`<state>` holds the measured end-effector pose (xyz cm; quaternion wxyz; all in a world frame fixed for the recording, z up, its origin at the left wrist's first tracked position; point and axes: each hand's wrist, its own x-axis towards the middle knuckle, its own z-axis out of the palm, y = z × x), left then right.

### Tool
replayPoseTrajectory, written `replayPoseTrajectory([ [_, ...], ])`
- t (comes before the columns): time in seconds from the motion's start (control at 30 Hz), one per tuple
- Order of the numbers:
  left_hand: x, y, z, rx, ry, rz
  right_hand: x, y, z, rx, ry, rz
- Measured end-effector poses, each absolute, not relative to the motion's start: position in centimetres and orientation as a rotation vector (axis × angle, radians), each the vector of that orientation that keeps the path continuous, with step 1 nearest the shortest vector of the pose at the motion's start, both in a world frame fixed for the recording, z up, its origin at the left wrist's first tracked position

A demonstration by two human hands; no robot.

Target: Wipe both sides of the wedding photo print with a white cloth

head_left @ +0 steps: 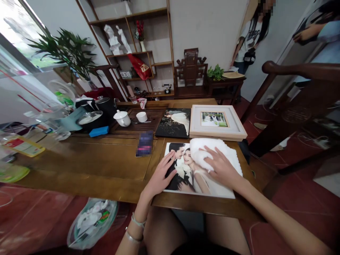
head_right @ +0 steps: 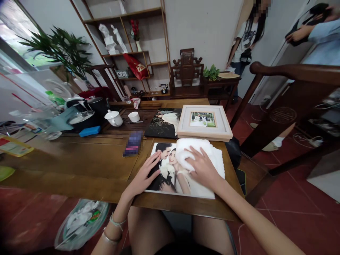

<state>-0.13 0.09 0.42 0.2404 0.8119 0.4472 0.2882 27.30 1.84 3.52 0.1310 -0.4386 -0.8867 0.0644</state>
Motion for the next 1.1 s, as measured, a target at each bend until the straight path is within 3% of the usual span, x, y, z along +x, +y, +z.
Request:
replayPoseTrajectory([
  [0.13,-0.2,0.2,0.2,2.219,1.221,0.792,26.3,2.7,3.3,-1.388,-2.566,0.126],
  [0.33,-0.3,0.4,-0.1,2.201,1.2,0.788,24.2,-4.6,2.9,-1.003,-2.772,0.291],
  [0.47,-0.4,0.4,-0.1,2.193,1.189,0.795,25.4,-4.9,3.0,-0.892,-2.778,0.34],
  [0.7,-0.3,0.3,-0.1,2.205,1.179,0.808,28.4,2.4,3.2,-1.257,-2.528,0.143],
  [0.87,-0.3,0.3,-0.2,2.226,1.177,0.811,25.2,0.1,3.0,-1.391,-2.484,0.159],
  [1.1,-0.4,0.4,0.0,2.206,1.173,0.811,22.6,-7.0,2.8,-0.961,-2.742,0.384],
])
